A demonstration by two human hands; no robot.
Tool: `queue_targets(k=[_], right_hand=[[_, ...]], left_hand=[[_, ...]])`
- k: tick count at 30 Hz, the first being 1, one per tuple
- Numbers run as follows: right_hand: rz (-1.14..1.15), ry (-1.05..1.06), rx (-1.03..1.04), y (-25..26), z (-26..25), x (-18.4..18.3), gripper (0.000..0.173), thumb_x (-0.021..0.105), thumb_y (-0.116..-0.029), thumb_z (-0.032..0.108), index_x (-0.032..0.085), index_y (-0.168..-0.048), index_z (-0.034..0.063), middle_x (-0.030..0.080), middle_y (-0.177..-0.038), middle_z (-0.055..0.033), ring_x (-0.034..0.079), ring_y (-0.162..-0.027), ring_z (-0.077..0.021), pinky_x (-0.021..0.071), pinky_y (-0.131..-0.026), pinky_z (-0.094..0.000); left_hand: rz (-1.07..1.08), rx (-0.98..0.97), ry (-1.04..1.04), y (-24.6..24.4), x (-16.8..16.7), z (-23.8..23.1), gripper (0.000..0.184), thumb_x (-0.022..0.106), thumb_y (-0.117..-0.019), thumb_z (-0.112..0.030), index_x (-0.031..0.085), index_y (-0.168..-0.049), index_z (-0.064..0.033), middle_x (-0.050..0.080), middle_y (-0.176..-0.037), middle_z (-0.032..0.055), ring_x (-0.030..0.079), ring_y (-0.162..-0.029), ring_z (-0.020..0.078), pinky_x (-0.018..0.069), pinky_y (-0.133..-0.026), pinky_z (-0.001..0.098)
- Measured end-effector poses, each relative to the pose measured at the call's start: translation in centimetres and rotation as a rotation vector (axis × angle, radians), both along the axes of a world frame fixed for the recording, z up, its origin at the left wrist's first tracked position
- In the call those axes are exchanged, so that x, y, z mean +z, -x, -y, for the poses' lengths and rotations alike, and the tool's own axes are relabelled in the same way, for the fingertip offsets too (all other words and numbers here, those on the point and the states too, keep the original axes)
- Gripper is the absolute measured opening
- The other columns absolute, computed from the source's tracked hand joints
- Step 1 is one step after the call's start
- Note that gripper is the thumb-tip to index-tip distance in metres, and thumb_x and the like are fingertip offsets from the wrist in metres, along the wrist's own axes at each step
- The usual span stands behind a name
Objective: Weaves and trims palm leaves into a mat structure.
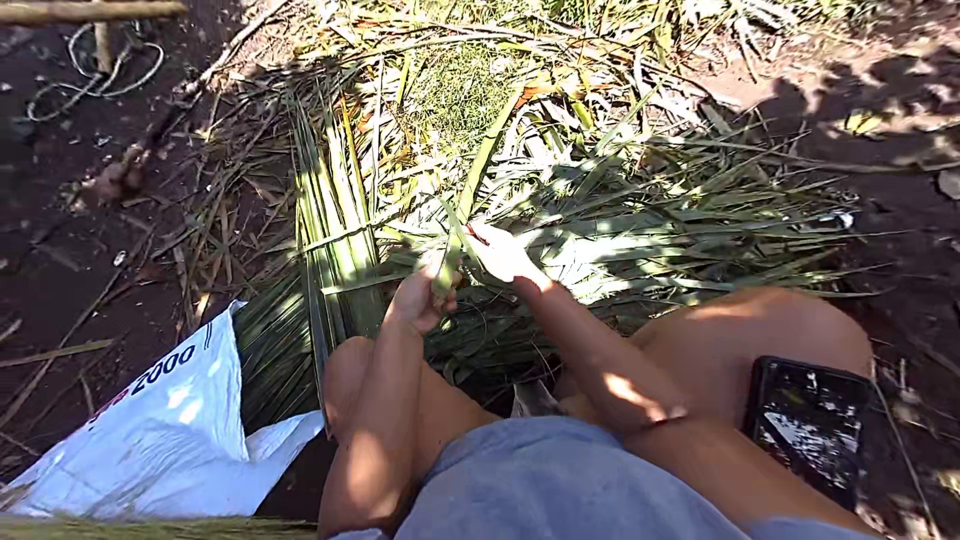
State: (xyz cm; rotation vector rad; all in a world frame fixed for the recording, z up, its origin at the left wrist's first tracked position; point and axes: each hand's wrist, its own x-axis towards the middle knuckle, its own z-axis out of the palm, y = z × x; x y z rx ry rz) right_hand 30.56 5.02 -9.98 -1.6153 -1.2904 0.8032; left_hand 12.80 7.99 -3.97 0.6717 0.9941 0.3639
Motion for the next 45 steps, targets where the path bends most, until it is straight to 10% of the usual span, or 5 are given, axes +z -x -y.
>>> queue_targets(k=[6,11,25,36,45], right_hand=[[0.070,0.498,-0.021,-1.9,1.0,-1.1,0.035,0.054,-0.1023,0.011,0.055,-0.133,-0.0045,0.063,-0.121,-0.0280,0.062,-0.114,-0.0423,0.0473,-0.097,-0.0606],[-0.082,0.085,0.097,0.6,2.3,-0.7,0.037,0.038,-0.1130,0.025,0.058,-0.137,0.0073,0.062,-0.086,-0.0110,0.058,-0.063,-0.0187,0.0534,-0.060,-0.0371],[0.136,0.160,0.226,6.9,3.5,1.6,0.037,0.036,-0.1121,0.016,0.055,-0.134,-0.0065,0.064,-0.125,-0.0266,0.063,-0.119,-0.0395,0.0485,-0.104,-0.0537],[0.510,-0.301,-0.058,7.0,3.2,-0.1,0.007,0.062,-0.0932,-0.005,0.068,-0.094,-0.0090,0.069,-0.091,-0.0241,0.072,-0.089,-0.0404,0.0599,-0.077,-0.0517],[0.585,-0.034,-0.115,5.3,1.7,0.1,0.024,0.059,-0.0982,-0.001,0.068,-0.120,-0.0007,0.069,-0.104,-0.0242,0.069,-0.098,-0.0436,0.0563,-0.080,-0.0580]], left_hand=[[-0.646,-0.363,-0.375,0.1,-2.0,1.6,0.036,0.034,-0.1141,-0.025,0.047,-0.140,-0.0041,0.066,-0.108,0.0146,0.071,-0.083,0.0212,0.0590,-0.071,0.0343],[-1.006,-0.392,-0.738,0.3,-0.3,1.2,0.039,0.034,-0.1136,-0.027,0.054,-0.138,-0.0041,0.069,-0.108,0.0172,0.070,-0.091,0.0297,0.0562,-0.086,0.0489],[-0.292,0.241,-0.250,0.4,2.1,2.7,0.020,0.044,-0.1107,-0.020,0.053,-0.113,-0.0020,0.052,-0.070,0.0029,0.045,-0.043,0.0051,0.0401,-0.039,0.0164],[-0.142,0.190,-0.167,0.4,2.7,4.4,0.019,0.044,-0.1106,-0.019,0.053,-0.103,-0.0041,0.051,-0.068,0.0010,0.044,-0.042,0.0033,0.0396,-0.039,0.0145],[-0.136,0.160,-0.086,1.4,2.4,5.0,0.020,0.041,-0.1111,-0.018,0.053,-0.105,-0.0027,0.052,-0.067,0.0007,0.045,-0.042,0.0034,0.0411,-0.038,0.0149]])
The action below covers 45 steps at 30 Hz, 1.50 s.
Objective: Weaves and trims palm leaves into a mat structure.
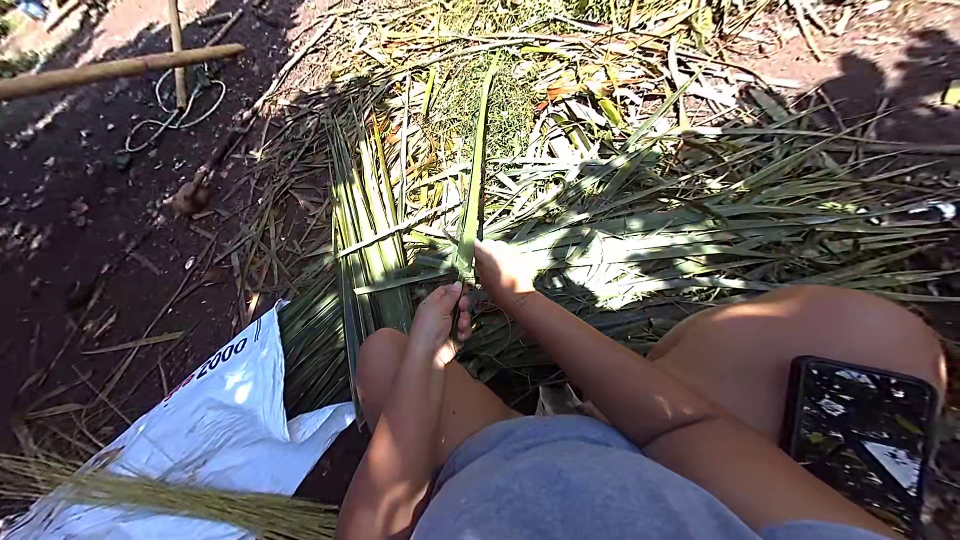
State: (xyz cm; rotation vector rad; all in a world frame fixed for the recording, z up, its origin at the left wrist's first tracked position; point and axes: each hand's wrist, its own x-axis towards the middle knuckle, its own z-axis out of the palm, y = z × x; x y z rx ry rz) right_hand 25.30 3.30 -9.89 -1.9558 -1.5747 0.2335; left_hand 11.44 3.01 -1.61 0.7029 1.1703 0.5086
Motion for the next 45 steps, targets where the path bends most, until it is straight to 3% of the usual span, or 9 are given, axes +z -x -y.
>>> queue_targets(k=[3,5,7,9,19,31,36,38,45], right_hand=[[-0.216,0.229,0.089,-3.0,-1.0,-0.6,0.034,0.058,-0.1003,0.004,0.060,-0.134,0.0017,0.067,-0.120,-0.0234,0.067,-0.110,-0.0401,0.0544,-0.091,-0.0580],[-0.735,0.219,0.257,-4.2,-1.2,-1.6,0.025,0.045,-0.1083,0.009,0.059,-0.127,0.0027,0.063,-0.090,-0.0093,0.060,-0.072,-0.0165,0.0527,-0.065,-0.0329],[-1.403,0.259,0.434,-4.6,-1.0,-2.7,0.031,0.037,-0.1092,0.015,0.051,-0.136,0.0098,0.060,-0.079,-0.0005,0.061,-0.064,-0.0097,0.0573,-0.065,-0.0294],[-1.586,0.275,0.442,-4.3,-0.6,-3.5,0.032,0.036,-0.1091,0.016,0.050,-0.138,0.0139,0.057,-0.074,0.0040,0.057,-0.058,-0.0053,0.0543,-0.058,-0.0236],[-1.667,0.254,0.315,-6.6,-1.9,-0.1,0.014,0.042,-0.1080,0.010,0.051,-0.098,0.0123,0.055,-0.068,0.0046,0.046,-0.048,-0.0013,0.0431,-0.046,-0.0160],[-1.597,-0.038,-0.363,-22.6,-3.4,5.9,0.008,0.045,-0.1073,0.015,0.054,-0.108,0.0153,0.055,-0.072,0.0046,0.046,-0.050,-0.0031,0.0419,-0.046,-0.0193],[-1.508,-0.192,-0.573,-31.3,0.2,8.9,0.011,0.046,-0.1053,0.015,0.057,-0.101,0.0162,0.051,-0.068,0.0065,0.044,-0.048,-0.0021,0.0402,-0.046,-0.0177],[-1.465,-0.251,-0.606,-35.1,2.4,9.9,0.013,0.046,-0.1069,0.015,0.056,-0.114,0.0164,0.053,-0.073,0.0066,0.046,-0.051,-0.0013,0.0425,-0.047,-0.0166],[-1.032,-0.243,-0.689,-47.7,11.3,9.3,0.013,0.045,-0.1082,0.021,0.052,-0.099,0.0167,0.052,-0.071,0.0097,0.049,-0.049,0.0050,0.0435,-0.045,-0.0101]], left_hand=[[-0.003,0.012,0.051,0.9,-0.7,0.8,0.019,0.041,-0.1110,-0.017,0.053,-0.107,-0.0021,0.051,-0.066,0.0005,0.047,-0.041,0.0035,0.0420,-0.038,0.0151],[-0.010,0.028,0.061,1.8,-1.4,0.8,0.018,0.041,-0.1109,-0.016,0.052,-0.105,-0.0023,0.051,-0.065,0.0002,0.047,-0.042,0.0033,0.0419,-0.037,0.0147],[-0.046,-0.031,0.037,3.1,-1.9,0.5,0.020,0.040,-0.1113,-0.015,0.053,-0.106,-0.0018,0.050,-0.065,-0.0001,0.048,-0.043,0.0033,0.0424,-0.038,0.0149],[-0.133,-0.137,-0.014,4.3,-1.8,0.2,0.022,0.038,-0.1118,-0.016,0.053,-0.104,-0.0021,0.049,-0.063,-0.0012,0.048,-0.043,0.0034,0.0435,-0.039,0.0156],[-0.377,-0.409,-0.203,11.0,3.0,-3.1,0.026,0.038,-0.1107,-0.013,0.060,-0.098,-0.0067,0.051,-0.060,-0.0048,0.047,-0.044,0.0000,0.0438,-0.043,0.0131],[-0.886,-0.415,-0.513,24.4,2.8,-9.6,0.019,0.049,-0.1079,-0.016,0.064,-0.108,-0.0055,0.057,-0.069,-0.0075,0.049,-0.056,-0.0023,0.0390,-0.053,0.0140],[-0.861,-0.272,-0.535,28.4,1.0,-10.9,0.020,0.046,-0.1083,-0.015,0.062,-0.110,-0.0037,0.056,-0.069,-0.0075,0.048,-0.054,-0.0025,0.0383,-0.051,0.0130],[-0.921,-0.260,-0.517,30.0,0.4,-11.1,0.021,0.047,-0.1083,-0.016,0.062,-0.112,-0.0019,0.056,-0.070,-0.0063,0.049,-0.056,-0.0017,0.0396,-0.053,0.0142],[-1.040,0.053,-0.483,36.9,-0.4,-9.6,0.026,0.046,-0.1089,-0.023,0.059,-0.117,-0.0014,0.055,-0.075,-0.0048,0.051,-0.059,-0.0003,0.0429,-0.057,0.0177]])
